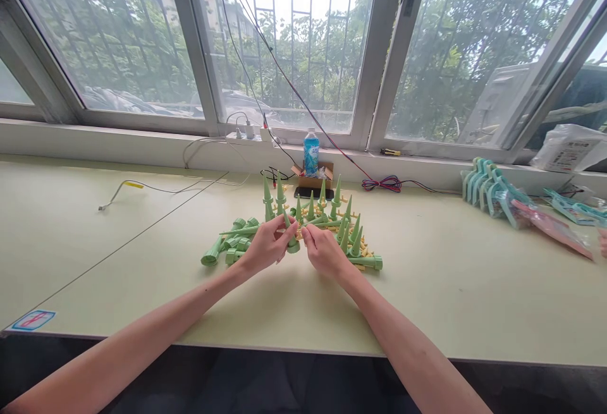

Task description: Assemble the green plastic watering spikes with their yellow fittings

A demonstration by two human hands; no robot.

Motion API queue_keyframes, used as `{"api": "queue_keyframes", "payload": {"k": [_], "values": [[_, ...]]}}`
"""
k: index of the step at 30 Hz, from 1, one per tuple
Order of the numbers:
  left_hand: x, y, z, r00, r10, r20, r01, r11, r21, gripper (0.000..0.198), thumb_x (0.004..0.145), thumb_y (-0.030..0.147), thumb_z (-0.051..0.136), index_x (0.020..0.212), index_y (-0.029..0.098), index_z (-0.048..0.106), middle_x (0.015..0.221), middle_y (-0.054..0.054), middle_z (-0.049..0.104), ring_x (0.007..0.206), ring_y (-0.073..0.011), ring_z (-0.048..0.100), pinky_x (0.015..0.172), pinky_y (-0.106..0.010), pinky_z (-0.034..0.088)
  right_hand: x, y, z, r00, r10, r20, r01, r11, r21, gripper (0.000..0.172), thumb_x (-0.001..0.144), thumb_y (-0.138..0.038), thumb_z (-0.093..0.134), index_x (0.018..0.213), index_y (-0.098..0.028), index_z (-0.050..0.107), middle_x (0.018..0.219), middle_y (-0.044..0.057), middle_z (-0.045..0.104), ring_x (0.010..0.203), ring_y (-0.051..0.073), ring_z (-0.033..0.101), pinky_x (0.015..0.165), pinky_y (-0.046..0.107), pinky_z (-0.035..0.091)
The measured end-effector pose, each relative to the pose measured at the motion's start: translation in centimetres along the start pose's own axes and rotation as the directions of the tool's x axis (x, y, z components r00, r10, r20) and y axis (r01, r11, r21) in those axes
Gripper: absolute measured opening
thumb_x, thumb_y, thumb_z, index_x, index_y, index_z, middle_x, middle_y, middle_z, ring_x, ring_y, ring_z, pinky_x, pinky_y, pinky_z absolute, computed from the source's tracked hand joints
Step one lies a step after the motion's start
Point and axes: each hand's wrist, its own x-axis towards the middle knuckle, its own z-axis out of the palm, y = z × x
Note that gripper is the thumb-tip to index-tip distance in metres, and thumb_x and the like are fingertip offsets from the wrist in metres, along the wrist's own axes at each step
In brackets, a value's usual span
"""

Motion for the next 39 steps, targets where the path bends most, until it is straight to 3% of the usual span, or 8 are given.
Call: {"api": "queue_keyframes", "payload": {"k": [13,25,30,34,39], "values": [[-0.26,-0.16,-0.10,0.989,0.143,0.025,-0.145,0.978,0.148,0.024,0.092,0.041,0.047,0.090,0.018,0.051,0.056,0.006,0.041,0.039,-0.0055,0.036,0.041,-0.019,0.032,0.10,0.27,0.04,1.000,0.014,-0.003,-0.014,0.999,-0.029,0.038,0.099,-0.040,0.028,0.067,-0.021,0.032,0.058,-0.003,0.039,0.053,0.012,0.034,0.054,0.026,0.025],[-0.18,-0.68,-0.13,0.938,0.340,0.070,-0.344,0.884,0.316,0.017,0.093,0.028,0.045,0.095,0.017,0.058,0.086,-0.003,0.059,0.054,-0.0069,0.044,0.056,-0.022,0.044,0.26,0.15,0.05,0.999,0.045,0.000,-0.045,0.999,-0.001,0.039,0.098,-0.040,0.028,0.065,-0.020,0.034,0.060,-0.002,0.040,0.055,0.012,0.036,0.056,0.026,0.026],[-0.22,-0.49,-0.13,0.917,0.387,0.095,-0.395,0.853,0.341,0.018,0.093,0.025,0.045,0.099,0.017,0.060,0.085,-0.003,0.059,0.054,-0.0068,0.044,0.057,-0.022,0.044,0.34,0.17,0.03,0.997,0.072,0.004,-0.072,0.997,0.031,0.040,0.097,-0.041,0.029,0.064,-0.020,0.033,0.058,-0.003,0.037,0.054,0.012,0.033,0.055,0.026,0.025],[-0.24,-0.36,-0.06,0.937,0.340,0.076,-0.347,0.890,0.297,0.016,0.092,0.027,0.047,0.095,0.018,0.059,0.087,-0.003,0.060,0.054,-0.0067,0.046,0.057,-0.023,0.045,0.42,0.38,0.12,0.996,0.093,0.003,-0.093,0.994,0.057,0.041,0.097,-0.043,0.029,0.063,-0.020,0.033,0.057,-0.003,0.037,0.054,0.012,0.034,0.054,0.026,0.025],[-0.04,-0.26,-0.05,0.995,0.060,0.074,-0.060,0.998,-0.001,0.021,0.091,0.038,0.048,0.095,0.018,0.053,0.065,0.004,0.052,0.039,-0.0070,0.047,0.041,-0.022,0.041,0.36,0.19,0.13,0.996,0.091,-0.020,-0.090,0.995,0.049,0.043,0.097,-0.044,0.029,0.063,-0.020,0.036,0.057,-0.002,0.041,0.055,0.012,0.037,0.054,0.026,0.026]]}}
